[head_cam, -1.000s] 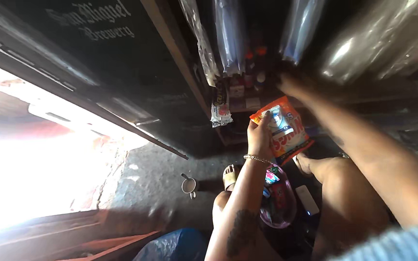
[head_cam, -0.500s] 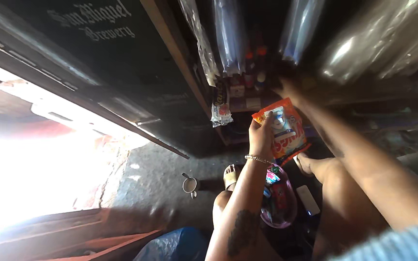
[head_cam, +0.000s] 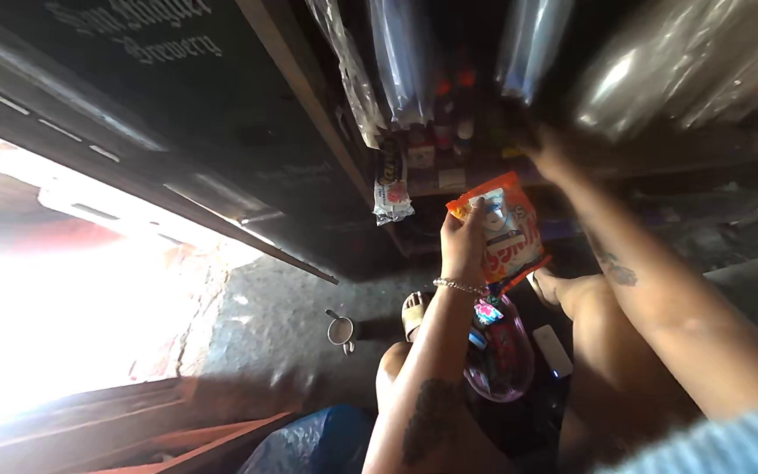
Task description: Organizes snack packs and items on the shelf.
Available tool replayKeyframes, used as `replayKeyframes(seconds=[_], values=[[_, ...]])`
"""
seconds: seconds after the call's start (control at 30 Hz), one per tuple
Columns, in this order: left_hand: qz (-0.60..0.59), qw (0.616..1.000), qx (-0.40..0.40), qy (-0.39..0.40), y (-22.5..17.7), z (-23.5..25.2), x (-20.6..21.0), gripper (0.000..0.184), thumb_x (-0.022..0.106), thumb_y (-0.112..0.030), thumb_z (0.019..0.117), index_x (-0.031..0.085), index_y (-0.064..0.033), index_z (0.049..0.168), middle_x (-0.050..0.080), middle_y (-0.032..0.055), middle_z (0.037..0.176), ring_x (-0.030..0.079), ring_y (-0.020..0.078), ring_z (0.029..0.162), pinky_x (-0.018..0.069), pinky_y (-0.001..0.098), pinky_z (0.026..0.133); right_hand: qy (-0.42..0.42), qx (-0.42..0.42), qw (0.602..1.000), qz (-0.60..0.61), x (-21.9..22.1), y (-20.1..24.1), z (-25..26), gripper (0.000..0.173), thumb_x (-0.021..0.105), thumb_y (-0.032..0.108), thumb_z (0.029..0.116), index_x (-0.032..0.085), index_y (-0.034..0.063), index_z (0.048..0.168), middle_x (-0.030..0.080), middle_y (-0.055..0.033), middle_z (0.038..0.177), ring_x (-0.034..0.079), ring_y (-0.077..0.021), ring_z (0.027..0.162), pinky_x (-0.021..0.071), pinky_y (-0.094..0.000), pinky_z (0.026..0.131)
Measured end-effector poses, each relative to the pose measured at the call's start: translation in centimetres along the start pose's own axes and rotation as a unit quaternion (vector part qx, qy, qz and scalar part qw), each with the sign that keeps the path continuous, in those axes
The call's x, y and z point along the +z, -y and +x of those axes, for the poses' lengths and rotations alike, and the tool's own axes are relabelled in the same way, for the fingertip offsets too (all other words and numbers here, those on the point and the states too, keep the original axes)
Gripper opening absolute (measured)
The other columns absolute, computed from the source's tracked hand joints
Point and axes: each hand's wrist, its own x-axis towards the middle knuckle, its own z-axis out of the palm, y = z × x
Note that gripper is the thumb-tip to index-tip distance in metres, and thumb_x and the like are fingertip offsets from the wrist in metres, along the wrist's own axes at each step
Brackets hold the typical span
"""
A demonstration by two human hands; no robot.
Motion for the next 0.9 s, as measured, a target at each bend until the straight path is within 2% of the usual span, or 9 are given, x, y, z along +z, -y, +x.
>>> replayKeyframes(seconds=[0.27, 0.43, 0.5, 0.6, 0.63, 0.7, 0.73, 0.8, 0.9], values=[[-0.004, 1.000, -0.001, 0.007, 0.0, 0.0, 0.3, 0.028, 0.058, -0.023, 0.1049, 0.057, -0.0042, 0.126, 0.070, 0.0122, 0.097, 0.071, 0.0186, 0.082, 0.0606, 0.0351, 0.072, -0.016, 0.051, 0.998, 0.043, -0.3, -0.9, -0.2, 0.054, 0.063, 0.026, 0.1029, 0.047, 0.0057, 0.151, 0.056, -0.0238, 0.144, 0.053, -0.0429, 0.133, 0.0388, -0.0637, 0.110], [0.005, 1.000, -0.003, 0.008, 0.3, 0.0, 0.7, 0.027, 0.059, -0.022, 0.1046, 0.058, -0.0037, 0.125, 0.070, 0.0128, 0.099, 0.071, 0.0195, 0.085, 0.0605, 0.0366, 0.075, -0.055, 0.067, 0.994, 0.068, -0.1, -1.1, 0.1, 0.052, 0.067, 0.021, 0.0989, 0.052, 0.0097, 0.147, 0.062, -0.0226, 0.135, 0.061, -0.0418, 0.122, 0.0448, -0.0636, 0.104], [0.007, 1.000, -0.004, 0.007, 0.2, 0.0, 0.9, 0.026, 0.058, -0.021, 0.1049, 0.058, -0.0031, 0.124, 0.070, 0.0124, 0.097, 0.070, 0.0185, 0.082, 0.0605, 0.0356, 0.074, -0.068, 0.077, 0.993, 0.051, -0.2, -1.0, 0.2, 0.047, 0.061, 0.026, 0.1026, 0.053, 0.0095, 0.146, 0.063, -0.0233, 0.133, 0.062, -0.0430, 0.121, 0.0445, -0.0650, 0.102], [0.013, 1.000, -0.002, 0.001, -0.1, 0.0, 1.2, 0.025, 0.056, -0.019, 0.1057, 0.057, -0.0015, 0.124, 0.069, 0.0128, 0.093, 0.070, 0.0187, 0.078, 0.0606, 0.0349, 0.071, -0.103, 0.137, 0.981, 0.093, -1.4, 0.2, -0.4, 0.048, 0.049, 0.030, 0.1089, 0.055, -0.0045, 0.141, 0.057, -0.0300, 0.139, 0.053, -0.0434, 0.133, 0.0373, -0.0598, 0.112], [0.013, 1.000, -0.001, 0.001, -0.1, 0.0, 1.2, 0.025, 0.055, -0.019, 0.1058, 0.057, -0.0014, 0.124, 0.069, 0.0126, 0.092, 0.070, 0.0184, 0.078, 0.0605, 0.0343, 0.070, -0.123, 0.165, 0.965, 0.161, -1.8, 0.6, -0.6, 0.045, 0.050, 0.025, 0.1087, 0.054, -0.0060, 0.141, 0.057, -0.0274, 0.140, 0.053, -0.0352, 0.135, 0.0378, -0.0508, 0.115], [0.015, 1.000, -0.002, 0.003, -0.2, -0.1, 1.2, 0.025, 0.055, -0.019, 0.1061, 0.057, -0.0014, 0.124, 0.069, 0.0120, 0.091, 0.070, 0.0176, 0.076, 0.0605, 0.0328, 0.069, -0.161, 0.201, 0.889, 0.380, -2.5, 1.6, -1.2, 0.029, 0.044, 0.010, 0.1093, 0.056, -0.0064, 0.130, 0.063, -0.0161, 0.116, 0.065, -0.0157, 0.101, 0.0536, -0.0306, 0.089], [0.016, 1.000, -0.004, 0.002, -0.2, -0.1, 1.2, 0.025, 0.055, -0.019, 0.1061, 0.057, -0.0014, 0.124, 0.069, 0.0119, 0.091, 0.070, 0.0175, 0.076, 0.0604, 0.0328, 0.069, -0.151, 0.199, 0.834, 0.493, -2.7, 1.8, -1.4, 0.026, 0.037, 0.009, 0.1109, 0.054, -0.0040, 0.126, 0.063, -0.0117, 0.105, 0.065, -0.0132, 0.088, 0.0563, -0.0284, 0.078], [0.016, 1.000, -0.003, 0.000, -0.2, -0.1, 1.2, 0.025, 0.056, -0.019, 0.1057, 0.057, -0.0014, 0.123, 0.069, 0.0121, 0.090, 0.070, 0.0180, 0.077, 0.0605, 0.0335, 0.069, -0.114, 0.186, 0.740, 0.636, -2.9, 1.5, -1.3, 0.023, 0.034, 0.015, 0.1121, 0.051, 0.0029, 0.122, 0.063, -0.0091, 0.100, 0.066, -0.0157, 0.081, 0.0576, -0.0308, 0.073], [0.015, 1.000, 0.003, 0.001, 0.0, 0.0, 1.1, 0.024, 0.056, -0.018, 0.1054, 0.057, -0.0011, 0.122, 0.069, 0.0123, 0.090, 0.071, 0.0183, 0.077, 0.0608, 0.0338, 0.069, -0.095, 0.166, 0.699, 0.689, -2.8, 1.1, -1.1, 0.012, 0.048, 0.008, 0.1071, 0.053, 0.0067, 0.118, 0.062, -0.0058, 0.097, 0.064, -0.0131, 0.080, 0.0571, -0.0267, 0.072]])
